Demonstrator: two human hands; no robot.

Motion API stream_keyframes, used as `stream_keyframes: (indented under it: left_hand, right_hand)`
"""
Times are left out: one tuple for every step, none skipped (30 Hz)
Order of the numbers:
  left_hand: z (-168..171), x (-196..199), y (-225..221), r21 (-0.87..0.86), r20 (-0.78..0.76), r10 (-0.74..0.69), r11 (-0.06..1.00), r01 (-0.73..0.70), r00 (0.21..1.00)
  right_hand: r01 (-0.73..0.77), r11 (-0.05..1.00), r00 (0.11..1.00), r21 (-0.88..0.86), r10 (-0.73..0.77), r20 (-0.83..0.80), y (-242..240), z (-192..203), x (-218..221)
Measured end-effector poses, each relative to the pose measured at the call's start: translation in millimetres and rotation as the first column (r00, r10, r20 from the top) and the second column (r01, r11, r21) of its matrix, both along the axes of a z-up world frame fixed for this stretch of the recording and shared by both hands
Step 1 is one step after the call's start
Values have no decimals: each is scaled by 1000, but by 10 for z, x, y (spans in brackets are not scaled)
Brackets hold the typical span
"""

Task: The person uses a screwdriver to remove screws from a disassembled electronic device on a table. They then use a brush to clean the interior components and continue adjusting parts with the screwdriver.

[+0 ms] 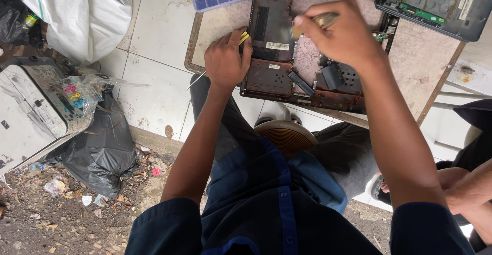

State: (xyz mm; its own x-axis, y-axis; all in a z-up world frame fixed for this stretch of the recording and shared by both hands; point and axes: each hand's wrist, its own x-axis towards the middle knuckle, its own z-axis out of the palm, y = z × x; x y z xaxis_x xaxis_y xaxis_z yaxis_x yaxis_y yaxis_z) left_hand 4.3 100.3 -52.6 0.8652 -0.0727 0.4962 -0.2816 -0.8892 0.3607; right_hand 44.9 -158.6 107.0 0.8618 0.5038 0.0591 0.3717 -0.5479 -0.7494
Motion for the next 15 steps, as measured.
stream_keyframes:
  left_hand:
    - [6, 3, 1, 1, 5, 2, 1000, -2, 1000]
    - [3, -4, -4, 1, 7, 0, 1000, 0, 1000]
    - [0, -9, -6, -9, 1, -9, 1000, 9, 1000]
    - [2, -15, 9, -18, -6, -11, 1000, 11, 1000]
    - [15, 11, 9, -17, -5, -5, 1000, 5, 1000]
    - [17, 9, 6, -21, 2, -9, 1000, 9, 1000]
    - [19, 4, 0, -25, 9, -13, 1000, 13, 1000]
    - [16, -1, 6, -26, 10, -14, 1000, 15, 1000]
    - [15, -4, 9, -17, 1, -9, 1000, 9, 1000]
    - [17, 3, 10, -7, -8, -4, 1000, 4, 1000]
    - [16, 0, -8, -9, -6, -7, 1000, 7, 1000]
    - [21, 1, -3, -12, 1, -9, 1000, 9, 1000]
    - [23, 1, 6, -14, 8, -11, 1000, 11, 1000]
    - [31, 7, 6, -13, 9, -7, 1000, 7, 1000]
    - [34, 15, 8, -14, 10, -11, 1000, 11, 1000]
  right_hand:
    - [-45, 998, 993, -45, 39, -112, 45, 9, 12]
    - [-42, 998, 993, -45, 37, -111, 7, -2, 29]
    - [-71, 985, 979, -158, 39, -200, -28, -12, 49]
    - [-117, 958, 957, -263, 37, -288, -46, -22, 87]
    - [-121, 957, 957, -262, 43, -287, -19, 71, 90]
    - [-84, 972, 990, -220, 57, -129, 3, 152, 63]
    - [-55, 984, 998, -170, 62, 34, 21, 232, 34]
    - [-53, 984, 998, -172, 60, 35, 75, 194, 19]
    - [-100, 992, 995, -77, 100, -11, 125, 160, 7]
    - [-142, 990, 988, 19, 143, -51, 173, 128, 1]
    - [-139, 990, 989, 17, 140, -49, 173, 63, 1]
    - [-110, 989, 988, -103, 98, -116, 191, -6, 6]
    - [-87, 971, 983, -223, 47, -177, 213, -77, 10]
    - [-90, 971, 983, -222, 51, -175, 167, -76, 46]
    - [-27, 985, 998, -169, 36, 51, 123, -81, 83]
